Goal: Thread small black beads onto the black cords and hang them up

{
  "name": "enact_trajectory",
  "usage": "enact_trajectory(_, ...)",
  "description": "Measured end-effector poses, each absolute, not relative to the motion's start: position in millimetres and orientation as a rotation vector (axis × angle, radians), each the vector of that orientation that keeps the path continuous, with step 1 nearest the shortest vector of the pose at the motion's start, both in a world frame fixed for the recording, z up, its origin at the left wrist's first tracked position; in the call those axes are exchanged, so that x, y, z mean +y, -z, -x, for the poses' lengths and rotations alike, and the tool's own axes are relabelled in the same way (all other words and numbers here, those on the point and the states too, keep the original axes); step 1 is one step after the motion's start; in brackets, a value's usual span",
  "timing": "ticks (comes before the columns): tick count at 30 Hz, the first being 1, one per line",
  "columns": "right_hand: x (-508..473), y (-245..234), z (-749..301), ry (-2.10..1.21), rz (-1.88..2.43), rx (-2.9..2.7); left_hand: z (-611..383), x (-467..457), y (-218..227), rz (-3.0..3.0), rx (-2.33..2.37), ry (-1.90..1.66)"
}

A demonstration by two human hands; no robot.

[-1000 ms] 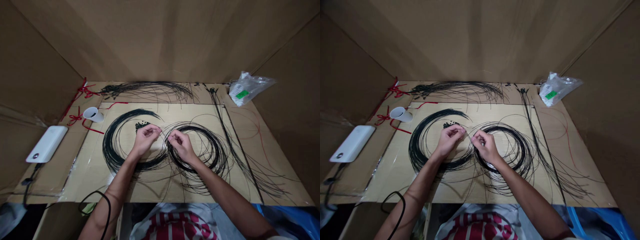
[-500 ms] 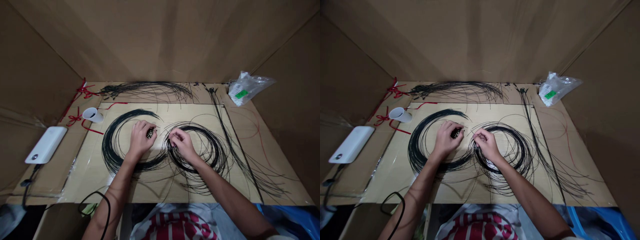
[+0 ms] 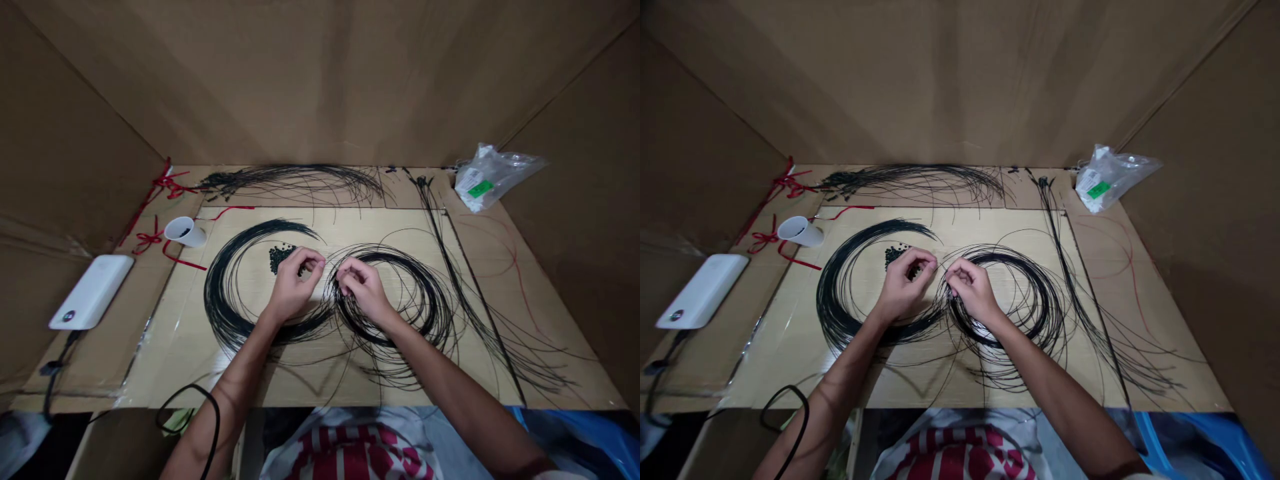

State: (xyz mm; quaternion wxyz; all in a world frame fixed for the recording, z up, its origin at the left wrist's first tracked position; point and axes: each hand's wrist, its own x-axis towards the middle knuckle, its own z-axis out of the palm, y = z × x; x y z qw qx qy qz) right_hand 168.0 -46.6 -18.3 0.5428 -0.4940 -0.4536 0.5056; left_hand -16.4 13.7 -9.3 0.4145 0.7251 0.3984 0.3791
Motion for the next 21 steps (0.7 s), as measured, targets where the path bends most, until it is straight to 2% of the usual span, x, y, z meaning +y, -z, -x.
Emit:
enact_trajectory(3, -46.5, 16.5, -168.1, -1.206, 1.159, -1.061, 9.6, 9.3, 10.9, -1.449, 0.904, -0.921)
enact_trajectory(8, -46.1, 17.0, -167.9, -1.205, 1.154, -1.046, 5.8, 10.3, 14.7, -1.182, 0.87, -0.925)
enact_trajectory(21, -46.6, 19.8, -168.4, -1.208, 1.151, -1.061, 5.1, 14.7, 30.7, -0.978, 0.864, -0.895)
